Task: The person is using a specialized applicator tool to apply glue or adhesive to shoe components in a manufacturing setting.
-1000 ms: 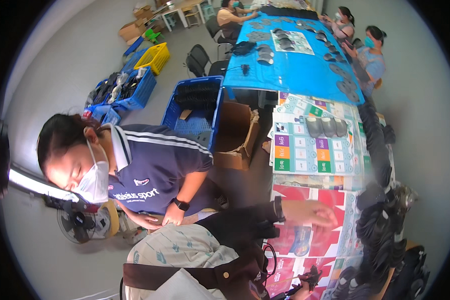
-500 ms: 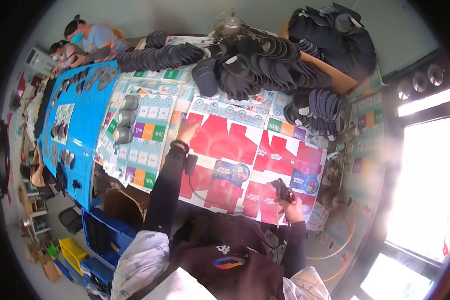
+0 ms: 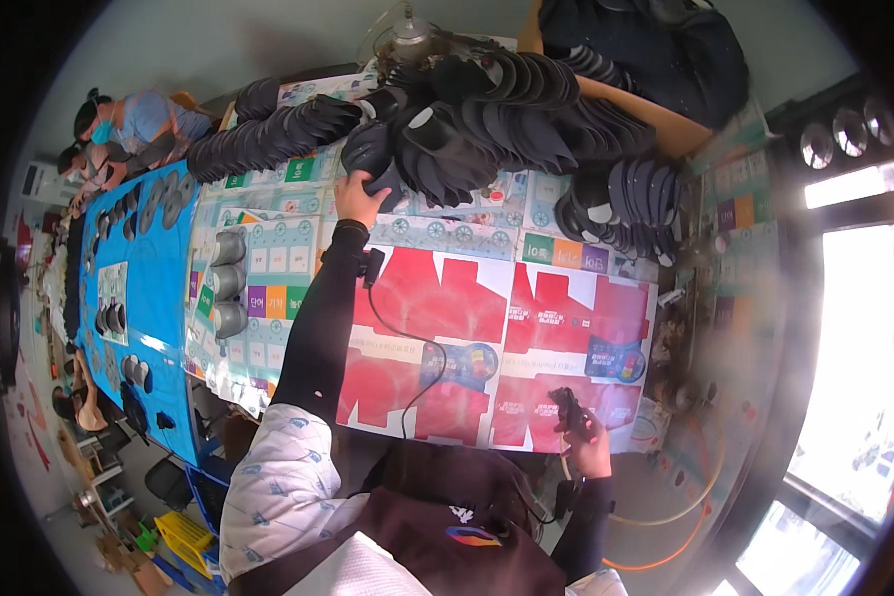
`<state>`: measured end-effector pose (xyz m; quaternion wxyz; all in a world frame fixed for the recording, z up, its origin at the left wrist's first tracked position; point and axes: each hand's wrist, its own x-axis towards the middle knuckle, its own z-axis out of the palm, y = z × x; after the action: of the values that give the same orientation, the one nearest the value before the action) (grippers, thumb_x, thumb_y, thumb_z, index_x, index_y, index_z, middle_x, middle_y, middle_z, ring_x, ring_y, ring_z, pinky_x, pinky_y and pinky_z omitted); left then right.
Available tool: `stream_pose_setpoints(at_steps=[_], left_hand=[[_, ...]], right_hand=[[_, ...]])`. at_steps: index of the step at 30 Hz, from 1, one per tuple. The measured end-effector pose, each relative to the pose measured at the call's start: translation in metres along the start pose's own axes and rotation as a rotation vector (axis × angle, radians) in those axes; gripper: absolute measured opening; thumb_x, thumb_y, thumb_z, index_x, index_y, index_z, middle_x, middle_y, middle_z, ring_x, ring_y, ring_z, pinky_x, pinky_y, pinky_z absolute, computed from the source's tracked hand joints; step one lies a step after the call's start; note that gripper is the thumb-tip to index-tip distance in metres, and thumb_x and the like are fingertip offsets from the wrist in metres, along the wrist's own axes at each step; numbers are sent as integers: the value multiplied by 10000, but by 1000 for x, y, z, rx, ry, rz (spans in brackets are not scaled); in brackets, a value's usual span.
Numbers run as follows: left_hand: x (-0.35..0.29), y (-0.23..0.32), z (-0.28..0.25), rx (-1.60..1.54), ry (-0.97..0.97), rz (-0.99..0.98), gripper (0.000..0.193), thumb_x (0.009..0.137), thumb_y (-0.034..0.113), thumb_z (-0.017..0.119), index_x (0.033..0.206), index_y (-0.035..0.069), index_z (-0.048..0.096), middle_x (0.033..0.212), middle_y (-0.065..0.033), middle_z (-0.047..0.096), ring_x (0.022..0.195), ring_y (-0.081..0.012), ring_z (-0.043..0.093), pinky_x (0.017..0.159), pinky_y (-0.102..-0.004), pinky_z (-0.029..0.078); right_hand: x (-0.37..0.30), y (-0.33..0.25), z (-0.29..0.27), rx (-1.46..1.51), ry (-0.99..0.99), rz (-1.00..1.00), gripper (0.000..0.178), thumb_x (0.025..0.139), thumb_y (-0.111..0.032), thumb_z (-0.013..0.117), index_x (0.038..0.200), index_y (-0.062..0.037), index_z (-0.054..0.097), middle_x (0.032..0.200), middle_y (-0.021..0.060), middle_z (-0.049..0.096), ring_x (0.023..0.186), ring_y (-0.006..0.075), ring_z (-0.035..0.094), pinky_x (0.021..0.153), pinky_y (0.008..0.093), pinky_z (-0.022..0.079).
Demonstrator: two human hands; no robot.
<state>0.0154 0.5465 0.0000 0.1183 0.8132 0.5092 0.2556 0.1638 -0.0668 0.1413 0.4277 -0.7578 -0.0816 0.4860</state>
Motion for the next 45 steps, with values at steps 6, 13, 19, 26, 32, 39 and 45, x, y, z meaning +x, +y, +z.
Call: stream_pose_setpoints(at_steps=[6, 13, 19, 26, 32, 39, 45], left_hand=[[-26, 43, -83, -255, -150, 77, 371, 779, 328, 845, 1015, 82, 697, 949, -183, 735, 911, -418, 700, 776, -495, 540], [-270, 72, -124, 355, -671, 89, 238, 823, 113, 662, 1025, -8, 702, 937, -222, 750, 889, -395, 740, 806, -497, 596], [-370, 66, -95, -147, -1104, -335, 431, 855, 351, 800, 987, -46, 700, 940, -217, 736, 931, -388, 723, 834, -496, 574], [-407, 19, -97, 313, -308, 2, 502, 811, 432, 840, 971, -22, 698, 937, -225, 740, 924, -384, 721, 828, -476, 565], [-412, 13, -122, -126, -285, -365, 321, 845, 266, 771, 1024, 12, 687, 851, -197, 728, 837, -404, 710, 794, -491, 558], [-454, -64, -255, 138, -299, -463, 333, 913, 271, 693, 1153, 59, 603, 951, -236, 731, 912, -473, 701, 810, -551, 547], [-468, -74, -266, -24, -271, -475, 291, 938, 225, 716, 1136, 26, 641, 951, -239, 729, 905, -429, 720, 792, -482, 568]], right_hand=[[2, -1, 3, 111, 29, -123, 479, 900, 17, 592, 1378, -10, 598, 920, 41, 708, 665, 84, 590, 555, 264, 481], [13, -13, 1, -38, -69, -196, 434, 842, 24, 576, 1271, -15, 635, 1002, 70, 760, 787, 122, 680, 584, 286, 555], [-3, -15, 1, -110, -89, -248, 446, 829, 34, 584, 1270, -4, 637, 979, 83, 775, 767, 133, 699, 579, 306, 570], [-26, 4, -2, -165, -155, -227, 442, 833, 30, 594, 1271, -13, 635, 968, 66, 774, 731, 134, 694, 590, 305, 578], [-37, -7, 21, -140, -212, -215, 419, 858, -20, 679, 1275, -16, 649, 938, 72, 766, 728, 137, 700, 586, 298, 567], [-28, -21, 49, -455, -210, -306, 400, 856, -118, 738, 1229, 16, 685, 875, 204, 728, 783, 248, 731, 710, 378, 551], [-13, -24, 87, -531, -319, -290, 457, 837, -193, 764, 1247, -6, 684, 915, 237, 716, 872, 320, 732, 812, 402, 542]])
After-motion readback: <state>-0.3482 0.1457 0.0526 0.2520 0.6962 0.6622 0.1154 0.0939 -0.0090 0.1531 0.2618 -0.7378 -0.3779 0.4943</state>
